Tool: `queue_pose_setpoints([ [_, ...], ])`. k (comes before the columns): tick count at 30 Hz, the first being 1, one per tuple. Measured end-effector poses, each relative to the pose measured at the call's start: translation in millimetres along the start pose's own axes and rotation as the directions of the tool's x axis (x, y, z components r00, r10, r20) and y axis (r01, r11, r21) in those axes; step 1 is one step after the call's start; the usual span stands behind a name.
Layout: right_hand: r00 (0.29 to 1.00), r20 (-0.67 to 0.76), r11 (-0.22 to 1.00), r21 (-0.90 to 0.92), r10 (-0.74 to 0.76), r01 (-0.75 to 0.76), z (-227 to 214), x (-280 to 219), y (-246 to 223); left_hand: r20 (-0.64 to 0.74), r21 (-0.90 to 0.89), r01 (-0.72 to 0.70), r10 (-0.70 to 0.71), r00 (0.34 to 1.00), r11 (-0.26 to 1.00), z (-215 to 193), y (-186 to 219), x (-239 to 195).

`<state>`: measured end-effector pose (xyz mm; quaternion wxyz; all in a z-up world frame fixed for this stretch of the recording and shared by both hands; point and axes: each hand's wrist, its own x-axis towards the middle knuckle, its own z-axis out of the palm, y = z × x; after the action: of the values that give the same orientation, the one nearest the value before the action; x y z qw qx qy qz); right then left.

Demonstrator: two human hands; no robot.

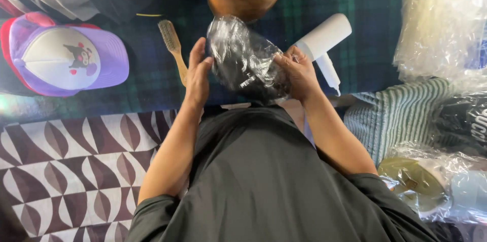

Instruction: The person unpacks a black baseball cap from a plastic bag and places it on a wooden cap form. They then use a wooden brush to clean the cap's surface, brushing the front, sides, and back while rotating the cap on the form.

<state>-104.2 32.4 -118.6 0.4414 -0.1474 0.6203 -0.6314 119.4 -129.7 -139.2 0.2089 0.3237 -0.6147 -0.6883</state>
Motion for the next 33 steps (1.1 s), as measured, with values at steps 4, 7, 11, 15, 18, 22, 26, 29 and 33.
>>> queue_pose_setpoints([
  [4,0.969,0.07,0.967,-0.08,-0.238,0.243,20.4,-18.2,-5.5,-0.2,-0.389,-0.014,-0.069,0.977,0.921,33.6,3.9,-32.0],
  [7,0.906,0.303,0.92,-0.165,-0.296,0.355,32.2,-36.6,2.8,-0.214,-0.439,0.087,-0.198,0.957,0.894,43.2,0.6,-41.7],
  [11,0.916,0.279,0.957,0.069,-0.29,0.282,17.3,-40.8,30.9,-0.328,-0.173,0.148,-0.199,0.923,0.974,14.3,-16.7,-35.1],
  [15,0.985,0.099,0.913,0.397,-0.142,0.092,-26.1,-35.1,-6.9,-0.395,-0.195,0.077,-0.15,0.906,0.978,-10.5,-10.5,-52.7],
  [18,0.983,-0.154,0.923,0.355,-0.096,0.146,-76.2,-16.4,-22.6,-0.409,-0.256,0.079,-0.182,0.894,0.964,-27.3,-3.9,-54.9],
  [22,0.916,-0.397,0.957,0.237,-0.059,0.164,-125.5,-3.7,-1.3,-0.418,-0.336,-0.005,-0.145,0.897,0.942,-47.5,-8.3,-52.9],
  [26,0.817,-0.502,0.957,-0.092,-0.283,0.275,-98.8,-6.8,-15.7,-0.43,-0.189,-0.107,0.016,0.903,0.976,-51.0,6.0,-47.2],
  [29,0.953,-0.171,0.943,-0.266,-0.25,0.199,-82.6,-31.2,-51.4,-0.374,-0.229,-0.061,-0.03,0.927,0.972,-51.5,25.4,-53.9],
  [33,0.994,0.074,0.889,-0.446,-0.075,0.1,-91.6,-38.0,-63.9,-0.368,-0.166,-0.097,0.029,0.929,0.981,-59.5,23.3,-50.4],
])
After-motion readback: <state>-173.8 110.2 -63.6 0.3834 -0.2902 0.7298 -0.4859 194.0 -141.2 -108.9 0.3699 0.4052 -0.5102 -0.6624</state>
